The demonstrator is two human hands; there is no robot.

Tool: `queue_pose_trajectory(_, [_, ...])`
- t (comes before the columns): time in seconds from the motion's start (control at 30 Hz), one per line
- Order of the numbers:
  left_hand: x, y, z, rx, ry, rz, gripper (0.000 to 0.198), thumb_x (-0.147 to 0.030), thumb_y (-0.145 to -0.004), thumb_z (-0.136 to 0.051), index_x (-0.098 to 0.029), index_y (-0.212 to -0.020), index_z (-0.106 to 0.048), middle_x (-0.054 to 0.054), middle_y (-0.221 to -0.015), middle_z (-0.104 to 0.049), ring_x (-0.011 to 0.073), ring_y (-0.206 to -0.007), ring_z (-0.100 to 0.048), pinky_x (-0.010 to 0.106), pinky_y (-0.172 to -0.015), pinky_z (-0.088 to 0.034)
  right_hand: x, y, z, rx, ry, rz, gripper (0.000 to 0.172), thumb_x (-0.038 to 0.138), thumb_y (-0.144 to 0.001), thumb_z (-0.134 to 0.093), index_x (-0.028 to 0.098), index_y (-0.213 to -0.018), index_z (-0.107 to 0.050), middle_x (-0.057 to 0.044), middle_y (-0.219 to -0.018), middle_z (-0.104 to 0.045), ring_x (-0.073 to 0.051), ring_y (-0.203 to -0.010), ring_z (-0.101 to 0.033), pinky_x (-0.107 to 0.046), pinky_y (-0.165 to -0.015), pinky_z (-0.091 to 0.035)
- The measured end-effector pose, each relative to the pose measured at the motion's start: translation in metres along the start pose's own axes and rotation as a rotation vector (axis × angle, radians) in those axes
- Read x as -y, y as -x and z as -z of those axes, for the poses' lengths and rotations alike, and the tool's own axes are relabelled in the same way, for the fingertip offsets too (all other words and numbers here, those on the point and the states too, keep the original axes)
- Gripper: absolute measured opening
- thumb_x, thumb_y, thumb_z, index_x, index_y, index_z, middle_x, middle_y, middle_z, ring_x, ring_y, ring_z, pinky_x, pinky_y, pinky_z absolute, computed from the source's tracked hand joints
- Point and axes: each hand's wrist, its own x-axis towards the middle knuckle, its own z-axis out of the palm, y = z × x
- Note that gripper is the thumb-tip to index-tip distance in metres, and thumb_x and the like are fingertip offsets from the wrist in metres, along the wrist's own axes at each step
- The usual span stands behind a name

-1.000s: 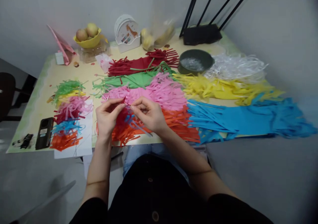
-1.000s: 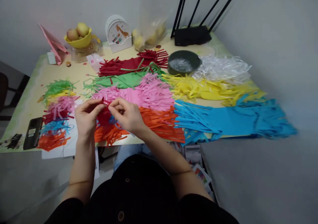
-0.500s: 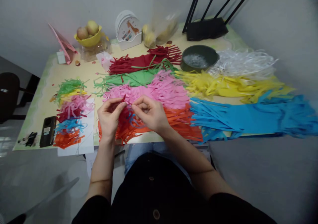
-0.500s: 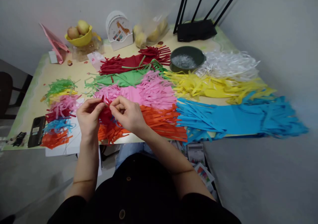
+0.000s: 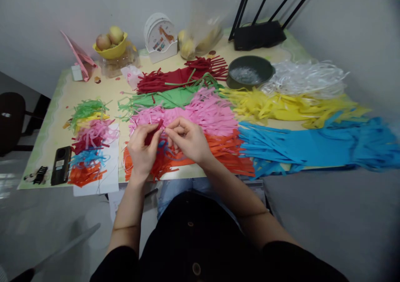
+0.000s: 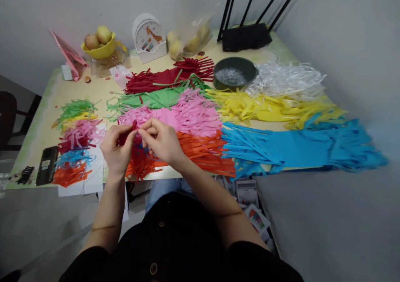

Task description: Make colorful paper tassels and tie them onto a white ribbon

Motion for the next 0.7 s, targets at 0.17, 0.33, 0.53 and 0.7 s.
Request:
queue_pose_trajectory(0.17, [0.002,-0.002,0.003,0.041,0.006,-0.005,0.004,-0.021,-0.087,-0.074,-0.02,-0.091,-0.074,0.003,-0.087,-0.076,0.0149,-0.081,-0.069,0.027,-0.077,-0.052,-0.009,-0.004,0.003,0.089,-0.178,-0.077,0.046,0.053,-0.078,-0.074,0.021,-0.097,-0.048,0.01,-0.054,-0.061,-0.007,-0.039,-0.052,-0.017,-0.041,-0.045])
queue_pose_trajectory(0.33, [0.006,0.001,0.003,0.095,0.127,0.105,0.008,-0.026,-0.087,-0.075,-0.02,-0.092,-0.075,0.003,-0.087,-0.075,0.0152,-0.08,-0.069,0.027,-0.074,-0.052,-0.01,-0.009,0.005,0.167,-0.229,-0.097,0.051,0.056,-0.078,-0.074,0.023,-0.1,-0.043,0.012,-0.054,-0.062,-0.008,-0.036,-0.052,-0.018,-0.038,-0.044])
queue_pose_trajectory(0.53, [0.01,0.012,0.001,0.241,0.004,-0.089,0.003,-0.021,-0.093,-0.065,-0.019,-0.091,-0.067,0.004,-0.087,-0.072,0.0153,-0.081,-0.067,0.027,-0.077,-0.052,-0.015,-0.011,0.015,0.218,-0.147,-0.176,0.054,0.059,-0.074,-0.076,0.017,-0.101,-0.056,0.006,-0.056,-0.064,-0.009,-0.039,-0.052,-0.022,-0.042,-0.046])
queue_pose_trajectory(0.7, [0.012,0.03,-0.007,0.36,-0.168,-0.118,0.017,-0.026,-0.099,-0.054,-0.02,-0.084,-0.061,0.005,-0.081,-0.066,0.018,-0.076,-0.063,0.029,-0.072,-0.05,-0.024,-0.011,0.018,0.04,0.072,-0.012,0.034,0.048,-0.076,-0.079,0.017,-0.078,-0.064,0.0,-0.068,-0.065,-0.006,-0.048,-0.049,-0.019,-0.041,-0.037])
